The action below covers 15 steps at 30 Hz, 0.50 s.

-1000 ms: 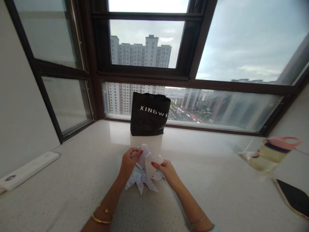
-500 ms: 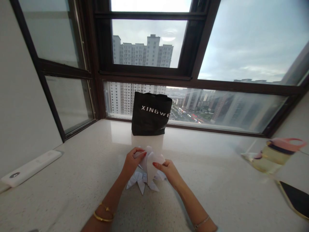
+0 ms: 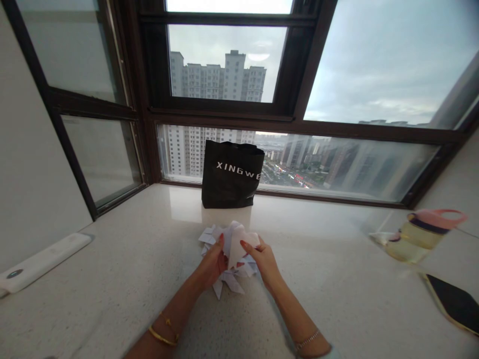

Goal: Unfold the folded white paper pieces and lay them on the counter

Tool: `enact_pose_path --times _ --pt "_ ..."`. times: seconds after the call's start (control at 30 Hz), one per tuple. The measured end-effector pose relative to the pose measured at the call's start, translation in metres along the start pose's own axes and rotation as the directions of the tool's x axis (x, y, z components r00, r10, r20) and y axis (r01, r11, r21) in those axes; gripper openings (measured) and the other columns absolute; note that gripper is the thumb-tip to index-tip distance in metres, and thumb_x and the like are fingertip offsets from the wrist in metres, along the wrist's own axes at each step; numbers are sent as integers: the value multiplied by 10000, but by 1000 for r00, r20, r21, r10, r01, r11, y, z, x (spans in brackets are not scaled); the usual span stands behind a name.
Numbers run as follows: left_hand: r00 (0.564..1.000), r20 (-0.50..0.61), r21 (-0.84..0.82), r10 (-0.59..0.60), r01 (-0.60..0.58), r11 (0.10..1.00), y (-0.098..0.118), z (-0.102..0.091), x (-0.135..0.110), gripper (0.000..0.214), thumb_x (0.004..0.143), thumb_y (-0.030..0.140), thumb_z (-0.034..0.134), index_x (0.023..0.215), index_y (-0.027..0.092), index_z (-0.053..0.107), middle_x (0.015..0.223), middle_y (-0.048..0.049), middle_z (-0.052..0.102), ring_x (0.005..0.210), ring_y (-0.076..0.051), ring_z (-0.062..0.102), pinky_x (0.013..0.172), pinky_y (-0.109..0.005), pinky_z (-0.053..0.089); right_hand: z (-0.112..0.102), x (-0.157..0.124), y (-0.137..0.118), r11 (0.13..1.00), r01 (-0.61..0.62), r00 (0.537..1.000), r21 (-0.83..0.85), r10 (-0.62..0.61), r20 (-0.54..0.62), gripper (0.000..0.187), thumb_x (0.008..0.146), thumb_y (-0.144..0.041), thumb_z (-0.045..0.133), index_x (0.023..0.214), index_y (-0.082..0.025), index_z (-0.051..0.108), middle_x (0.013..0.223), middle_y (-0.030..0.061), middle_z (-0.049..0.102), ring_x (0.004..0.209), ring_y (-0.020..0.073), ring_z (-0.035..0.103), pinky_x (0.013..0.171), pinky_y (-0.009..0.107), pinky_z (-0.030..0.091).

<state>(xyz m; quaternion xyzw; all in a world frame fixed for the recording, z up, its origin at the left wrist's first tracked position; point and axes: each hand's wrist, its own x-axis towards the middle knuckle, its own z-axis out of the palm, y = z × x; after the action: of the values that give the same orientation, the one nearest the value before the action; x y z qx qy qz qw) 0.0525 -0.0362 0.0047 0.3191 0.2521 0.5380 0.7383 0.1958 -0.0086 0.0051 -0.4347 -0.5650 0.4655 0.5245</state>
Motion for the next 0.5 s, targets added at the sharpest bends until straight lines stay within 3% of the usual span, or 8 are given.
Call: enact_pose_path --times 0.1,0.2,0.3,0.5 --pt "1000 4 58 -12 12 998 3 -6 1 517 792 479 451 1202 164 450 1011 -121 626 777 -198 623 634 -303 489 -6 2 -4 965 143 986 -219 -159 -56 337 597 -472 638 749 -172 653 813 58 626 748 195 557 687 322 443" --pt "997 45 142 -58 51 988 2 -10 3 569 788 527 414 1223 159 428 971 -127 639 712 -187 629 604 -290 475 -6 1 -7 890 244 960 -386 -278 -35 244 628 -444 621 657 -206 671 1006 72 590 977 238 479 865 382 368" --pt "991 85 217 -105 84 972 -2 -11 4 638 773 593 359 1231 153 420 903 -123 655 656 -178 630 579 -276 460 -4 -1 -7 860 286 951 -423 -309 15 234 654 -429 601 573 -219 665 1113 58 552 1072 254 412 934 418 306" --pt "966 194 215 -170 127 968 -1 -8 3 803 712 708 193 1228 137 423 880 -139 654 646 -177 625 614 -290 454 -4 0 -1 881 270 957 -388 -289 9 246 649 -437 604 725 -222 696 1066 69 568 1059 256 414 932 445 309"
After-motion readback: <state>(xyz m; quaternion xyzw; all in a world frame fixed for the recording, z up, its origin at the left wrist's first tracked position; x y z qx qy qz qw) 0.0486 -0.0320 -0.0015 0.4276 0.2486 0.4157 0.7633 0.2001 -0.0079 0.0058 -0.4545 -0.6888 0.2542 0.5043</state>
